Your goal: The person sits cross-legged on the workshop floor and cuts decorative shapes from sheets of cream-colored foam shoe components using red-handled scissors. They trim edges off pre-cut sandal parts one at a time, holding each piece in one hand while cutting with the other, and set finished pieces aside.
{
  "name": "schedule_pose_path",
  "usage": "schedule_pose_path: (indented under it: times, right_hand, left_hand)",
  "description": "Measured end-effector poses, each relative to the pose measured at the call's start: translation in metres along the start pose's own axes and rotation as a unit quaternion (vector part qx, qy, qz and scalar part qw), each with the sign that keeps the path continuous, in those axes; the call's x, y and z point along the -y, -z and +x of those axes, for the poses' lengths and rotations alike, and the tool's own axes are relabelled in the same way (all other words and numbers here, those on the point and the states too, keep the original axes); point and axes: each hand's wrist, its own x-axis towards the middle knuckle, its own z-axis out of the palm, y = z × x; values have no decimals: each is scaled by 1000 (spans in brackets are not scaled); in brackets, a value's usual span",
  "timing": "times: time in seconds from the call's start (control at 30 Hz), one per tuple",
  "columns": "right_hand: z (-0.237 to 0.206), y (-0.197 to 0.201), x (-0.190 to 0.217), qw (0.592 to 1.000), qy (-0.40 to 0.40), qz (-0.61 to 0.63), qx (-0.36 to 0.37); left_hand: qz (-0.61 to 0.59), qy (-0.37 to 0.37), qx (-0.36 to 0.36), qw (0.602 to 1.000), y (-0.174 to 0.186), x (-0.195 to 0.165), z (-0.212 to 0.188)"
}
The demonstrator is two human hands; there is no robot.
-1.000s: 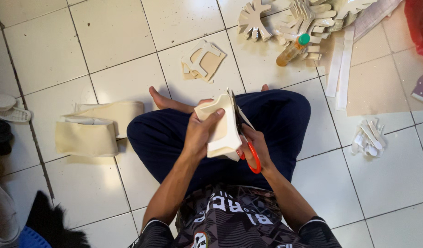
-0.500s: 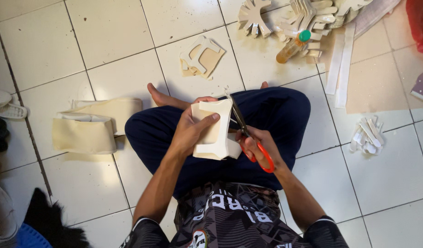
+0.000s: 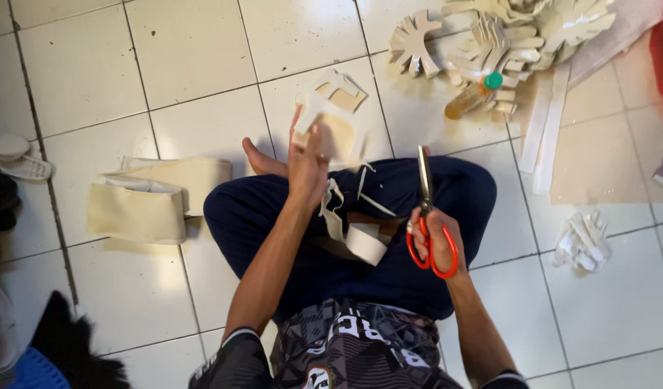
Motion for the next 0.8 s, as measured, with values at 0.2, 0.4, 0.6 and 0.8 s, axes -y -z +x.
schedule_pose_path:
  times: [0.2,0.4,0.6,0.8]
  right_hand:
    - [0,45,-15,994,-6,-16,-106]
    - [15,38,-23,995,15,-7,-100]
    - [23,4,-16,952,-51,-247,-176]
    - [60,-23,-54,996,-25,-76,-45]
  left_hand:
    - [512,-207,-53,832,48,52,46]
    - [774,-189,83,599,7,51,81]
    - [741,-234,18,629,-2,5,138]
    - [749,-243,125,604,60,9,51]
